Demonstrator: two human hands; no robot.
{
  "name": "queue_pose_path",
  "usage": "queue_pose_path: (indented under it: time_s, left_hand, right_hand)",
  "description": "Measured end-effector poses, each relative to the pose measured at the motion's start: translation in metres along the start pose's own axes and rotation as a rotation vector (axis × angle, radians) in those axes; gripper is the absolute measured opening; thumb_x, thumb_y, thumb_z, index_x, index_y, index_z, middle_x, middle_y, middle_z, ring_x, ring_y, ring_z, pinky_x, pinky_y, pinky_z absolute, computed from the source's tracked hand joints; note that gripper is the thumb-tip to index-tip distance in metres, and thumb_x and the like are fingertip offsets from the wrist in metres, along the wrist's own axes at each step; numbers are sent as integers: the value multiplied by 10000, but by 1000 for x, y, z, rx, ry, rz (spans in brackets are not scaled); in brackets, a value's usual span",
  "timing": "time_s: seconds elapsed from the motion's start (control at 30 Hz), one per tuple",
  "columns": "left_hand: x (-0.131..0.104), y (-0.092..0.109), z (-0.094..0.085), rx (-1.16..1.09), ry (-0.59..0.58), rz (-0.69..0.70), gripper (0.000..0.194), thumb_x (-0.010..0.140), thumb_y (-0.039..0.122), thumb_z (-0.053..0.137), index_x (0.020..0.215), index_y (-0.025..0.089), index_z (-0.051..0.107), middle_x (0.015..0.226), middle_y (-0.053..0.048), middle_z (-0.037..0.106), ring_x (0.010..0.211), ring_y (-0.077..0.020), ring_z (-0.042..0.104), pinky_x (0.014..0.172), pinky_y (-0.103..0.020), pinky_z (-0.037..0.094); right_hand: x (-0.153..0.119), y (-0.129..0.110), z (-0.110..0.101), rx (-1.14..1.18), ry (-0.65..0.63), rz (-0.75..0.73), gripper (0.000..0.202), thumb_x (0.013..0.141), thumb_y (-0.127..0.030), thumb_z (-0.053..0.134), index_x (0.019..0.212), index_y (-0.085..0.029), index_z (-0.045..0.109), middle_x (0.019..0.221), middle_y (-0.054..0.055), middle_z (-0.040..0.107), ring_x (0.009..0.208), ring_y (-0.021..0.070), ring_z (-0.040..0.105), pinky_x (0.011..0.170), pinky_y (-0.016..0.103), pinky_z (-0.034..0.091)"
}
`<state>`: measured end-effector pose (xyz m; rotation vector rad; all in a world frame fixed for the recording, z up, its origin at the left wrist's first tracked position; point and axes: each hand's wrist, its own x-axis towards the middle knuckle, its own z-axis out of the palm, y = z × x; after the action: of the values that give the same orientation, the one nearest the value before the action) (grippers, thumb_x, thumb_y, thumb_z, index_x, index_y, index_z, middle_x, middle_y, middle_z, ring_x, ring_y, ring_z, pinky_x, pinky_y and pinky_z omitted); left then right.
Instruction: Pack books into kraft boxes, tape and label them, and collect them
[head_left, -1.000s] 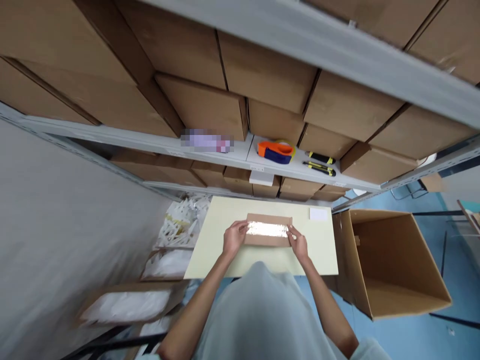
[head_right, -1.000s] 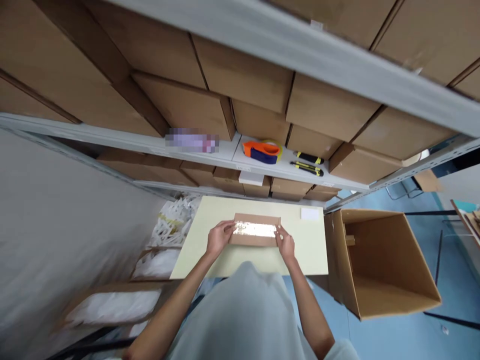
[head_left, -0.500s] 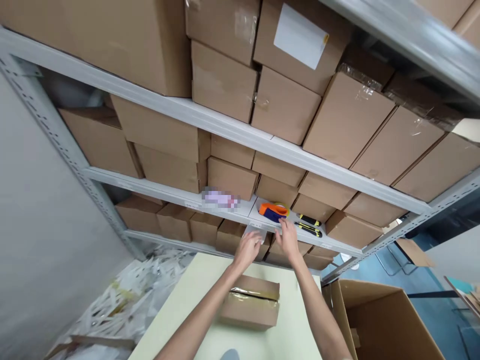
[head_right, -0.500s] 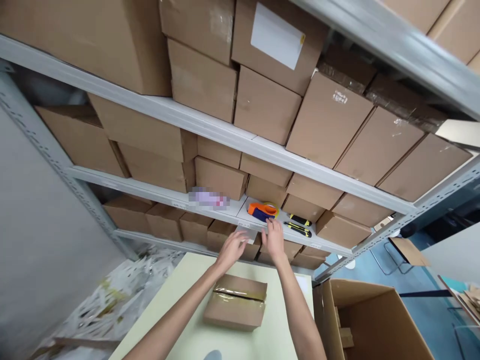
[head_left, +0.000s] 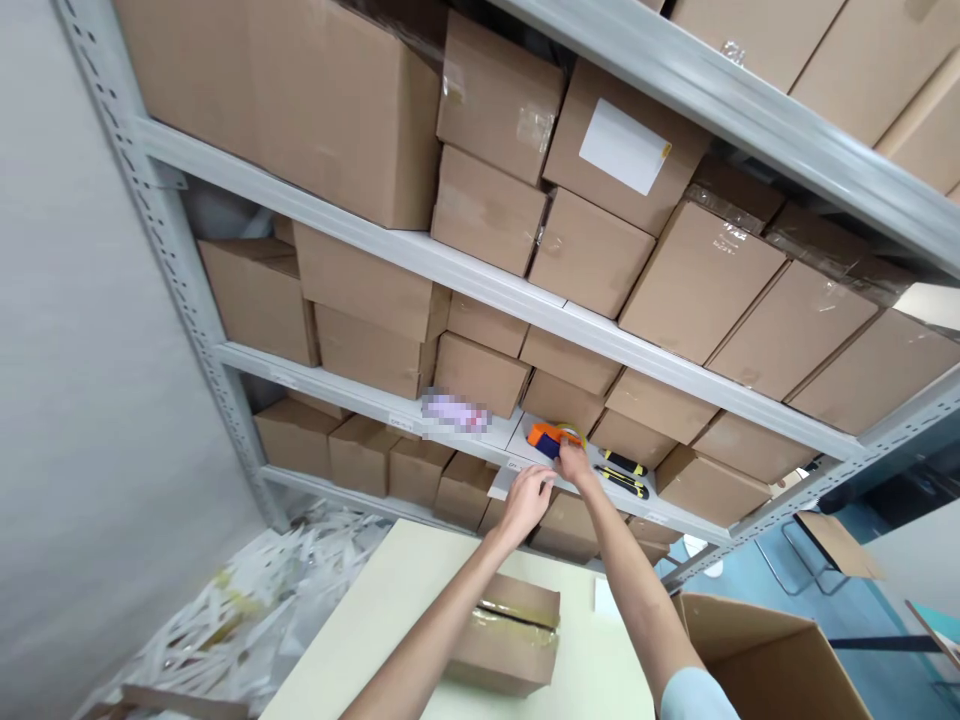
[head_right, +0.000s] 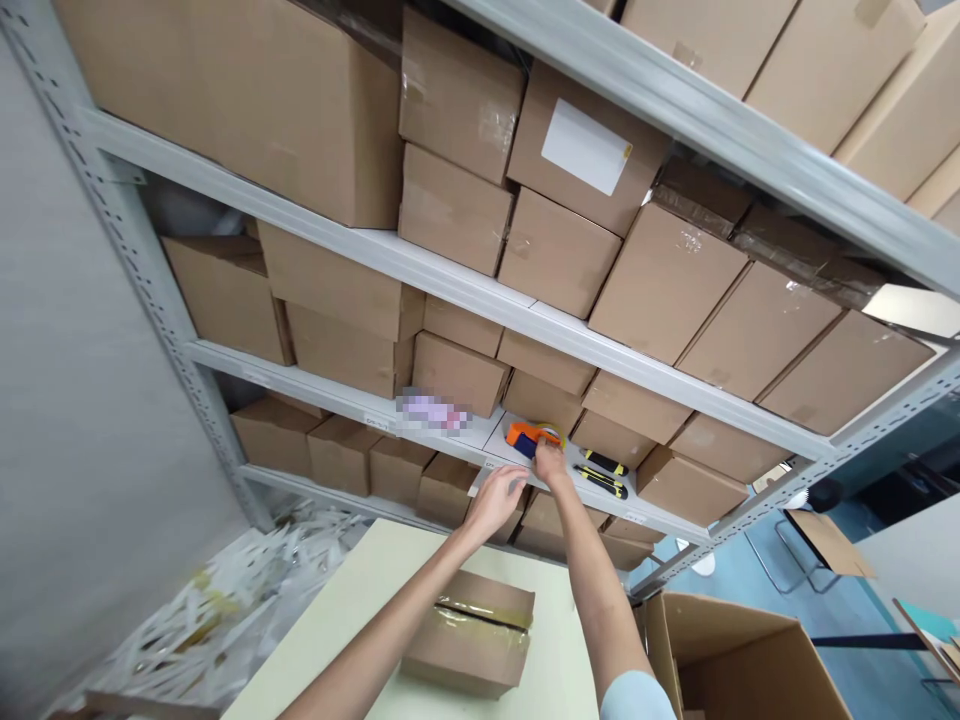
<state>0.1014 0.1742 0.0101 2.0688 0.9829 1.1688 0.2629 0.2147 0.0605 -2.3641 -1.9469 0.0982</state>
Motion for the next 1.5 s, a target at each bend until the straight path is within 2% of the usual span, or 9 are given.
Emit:
queue_pose_path:
  time_s: [0.13,0.23,0.43,0.6,0.8,0.93,1.13,1.3,1.5]
  left_hand:
    - [-18,4,4,-65,-8,-54,295,969,108,617,1126,223,839,1204,-91,846,1157,-282,800,1079,-452,634]
    - [-45,5,1,-146,45,-104,278,997,170,612,1182,222,812,1212,-96,838,1128,-272,813,1046,-438,654]
    - [-128,22,-25,-254,177,-169,259,1068,355,656,1272,240,767,1190,-90,785,1039,-227,798,971,-384,667]
    - [-170,42,-45,-270,89,-162,172,1073,336,684,1170,250,797,1130,-68,788,1026,-215,783,959,-365,664]
    - [-189,54,-70,-329,37,-171,198,1062,278,699,1235,249,791,1189,-55,806,1004,-187,792,966,-328,674]
    - [-195,56,-88,-345,-6,-190,213,1083,302,664,1250,257,789,1239,-61,810,1111,-210,791,1021,-349,669]
    - [-203,44,-117,-397,-84,-304,224,1046,381,694,1188,242,798,1191,-71,813,983,-206,789,954,-364,688]
    - [-186,34,-155,-383,22,-328,375,1037,441,692,1334,221,758,1277,-106,765,1014,-207,752,980,-385,664]
    - [-155,17,-198,-360,-192,-249,373,1010,492,697,1255,237,813,1213,-87,770,917,-196,704,912,-361,640]
  right_hand:
    - [-13,2,5,103,109,18,531,950,-69,602,1478,-17,588,1432,310,725,1354,358,703,1215,462,498]
    - [-43,7,19,242,178,38,486,1029,-188,546,1496,-53,557,1378,269,746,1268,345,724,1156,485,545]
    - [-177,-12,74,1343,276,119,525,973,-557,751,1316,-168,667,1280,146,802,1174,292,751,1134,465,570]
    - [-257,-55,87,1655,172,256,577,885,-586,868,1286,-208,698,1262,93,826,1178,263,760,1207,471,536]
    - [-289,-77,60,1603,162,269,592,923,-611,846,1355,-234,696,1353,83,810,1256,254,747,1214,441,547]
    - [-297,-86,45,1516,54,230,612,974,-718,752,1357,-243,707,1340,99,821,1317,300,743,1197,486,584]
    - [-297,-96,60,1253,-33,141,668,1023,-795,628,1333,-208,704,1307,142,811,1263,331,762,1173,518,602]
    - [-314,-99,67,1068,-113,15,600,1077,-658,659,1496,-230,627,1425,146,763,1313,329,735,1178,491,589]
    - [-323,-100,58,802,-192,-110,475,1134,-563,605,1470,-227,612,1315,166,772,1189,323,746,1059,467,633]
